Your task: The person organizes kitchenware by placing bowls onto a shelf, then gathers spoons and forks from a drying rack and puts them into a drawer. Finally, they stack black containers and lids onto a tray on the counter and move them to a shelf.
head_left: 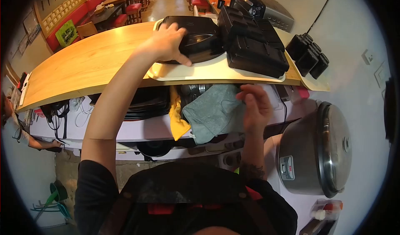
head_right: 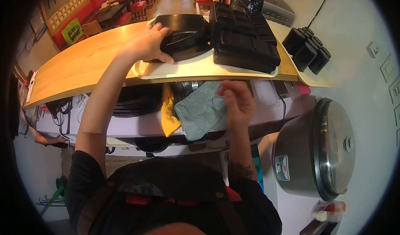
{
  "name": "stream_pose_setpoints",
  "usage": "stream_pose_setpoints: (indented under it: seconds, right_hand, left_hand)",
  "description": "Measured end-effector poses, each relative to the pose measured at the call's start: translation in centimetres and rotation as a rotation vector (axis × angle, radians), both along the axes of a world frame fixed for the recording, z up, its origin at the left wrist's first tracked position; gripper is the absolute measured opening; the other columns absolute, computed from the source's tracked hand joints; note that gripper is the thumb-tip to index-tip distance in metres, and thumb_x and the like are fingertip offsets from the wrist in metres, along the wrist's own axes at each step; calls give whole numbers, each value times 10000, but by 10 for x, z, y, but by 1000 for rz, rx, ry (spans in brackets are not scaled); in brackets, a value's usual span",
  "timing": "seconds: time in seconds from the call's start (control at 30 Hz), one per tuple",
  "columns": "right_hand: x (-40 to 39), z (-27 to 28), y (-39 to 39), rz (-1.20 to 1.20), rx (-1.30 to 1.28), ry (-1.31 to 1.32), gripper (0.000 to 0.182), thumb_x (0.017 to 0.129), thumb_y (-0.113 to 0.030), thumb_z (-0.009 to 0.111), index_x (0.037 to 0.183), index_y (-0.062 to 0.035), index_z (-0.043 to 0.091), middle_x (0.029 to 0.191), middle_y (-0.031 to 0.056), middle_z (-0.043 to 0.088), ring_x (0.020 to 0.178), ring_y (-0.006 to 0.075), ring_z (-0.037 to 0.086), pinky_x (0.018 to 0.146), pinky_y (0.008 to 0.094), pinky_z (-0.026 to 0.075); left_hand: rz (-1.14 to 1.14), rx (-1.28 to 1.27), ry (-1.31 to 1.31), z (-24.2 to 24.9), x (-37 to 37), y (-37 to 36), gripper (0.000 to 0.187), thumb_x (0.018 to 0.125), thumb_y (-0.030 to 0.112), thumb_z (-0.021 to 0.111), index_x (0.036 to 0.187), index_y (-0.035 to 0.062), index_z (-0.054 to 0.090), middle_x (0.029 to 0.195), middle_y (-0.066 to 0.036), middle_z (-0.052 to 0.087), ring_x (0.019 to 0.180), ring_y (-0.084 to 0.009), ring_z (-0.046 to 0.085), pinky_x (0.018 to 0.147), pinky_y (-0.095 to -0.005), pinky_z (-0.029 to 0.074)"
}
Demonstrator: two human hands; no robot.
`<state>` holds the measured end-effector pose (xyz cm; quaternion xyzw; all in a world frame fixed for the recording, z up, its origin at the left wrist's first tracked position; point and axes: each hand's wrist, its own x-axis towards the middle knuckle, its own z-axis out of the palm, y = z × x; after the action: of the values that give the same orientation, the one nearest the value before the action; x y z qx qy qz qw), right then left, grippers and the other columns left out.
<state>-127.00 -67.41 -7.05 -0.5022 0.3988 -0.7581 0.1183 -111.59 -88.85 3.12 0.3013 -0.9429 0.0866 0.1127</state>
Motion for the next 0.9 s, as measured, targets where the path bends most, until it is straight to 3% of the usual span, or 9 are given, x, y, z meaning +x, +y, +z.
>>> stream_pose_setpoints:
  seconds: [0.03,0.1,0.17,0.23,0.43,0.47,0.57,0.7,0.9]
  right_hand:
    - [-11,2,-1,-86,-67,19,208,818,-53,504,1005,33,529,879,93,563,770,148,551,724,258,435]
    - [-34,18,-2,-392,-105,61,249,825,-108,517,1031,32,519,888,88,550,798,147,539,741,257,425]
    - [-66,30,-7,-608,-69,86,285,831,-153,526,1047,33,512,892,85,543,813,152,534,750,262,420]
    - [-105,32,-17,-916,136,226,487,834,-332,505,1145,38,446,978,160,527,890,278,521,827,343,391]
    - [-124,48,-24,-748,623,213,688,816,-553,360,1160,39,425,1055,218,521,995,348,490,881,370,346]
    - [-114,55,-24,-748,629,213,688,816,-553,360,1160,39,425,1055,218,521,995,348,490,881,370,346]
    - [-86,66,-29,-885,789,296,663,801,-546,409,1120,34,455,1023,194,543,991,323,498,881,369,345]
    - [-96,54,-38,-906,610,289,670,787,-529,462,1115,54,438,1032,224,526,982,333,500,889,376,338]
    - [-110,58,-35,-807,620,226,700,775,-542,475,1107,72,439,1020,224,526,977,323,501,853,361,371]
  left_hand:
    - [6,1,-6,6,-6,9,813,545,508,708,1157,41,446,1121,-175,453,1053,-301,437,885,-392,378]
    - [-311,262,489,16,-21,26,716,611,521,667,1071,-2,504,962,-164,532,897,-246,531,801,-339,433]
    - [-285,978,537,23,-41,45,646,701,488,618,1081,-21,498,931,-111,545,854,-182,536,753,-289,453]
    - [-136,1045,443,8,-63,51,644,729,539,558,1034,-28,525,896,-94,550,814,-140,527,719,-253,447]
    - [-94,1687,716,-5,-96,60,479,785,481,524,1026,68,518,998,-77,528,904,-177,493,781,-340,382]
    - [-49,1723,730,-5,-100,60,430,785,443,540,1092,146,485,1114,-45,498,995,-203,471,838,-385,363]
    - [28,1806,867,-4,-105,59,411,760,429,582,1030,128,509,1012,-26,497,947,-191,465,798,-353,395]
    - [-6,1841,856,-3,-105,57,391,746,391,607,1031,144,505,1082,-27,468,1000,-199,445,826,-398,380]
    - [34,1689,775,-5,-108,58,269,722,279,622,937,129,559,960,-23,571,930,-151,509,772,-311,394]
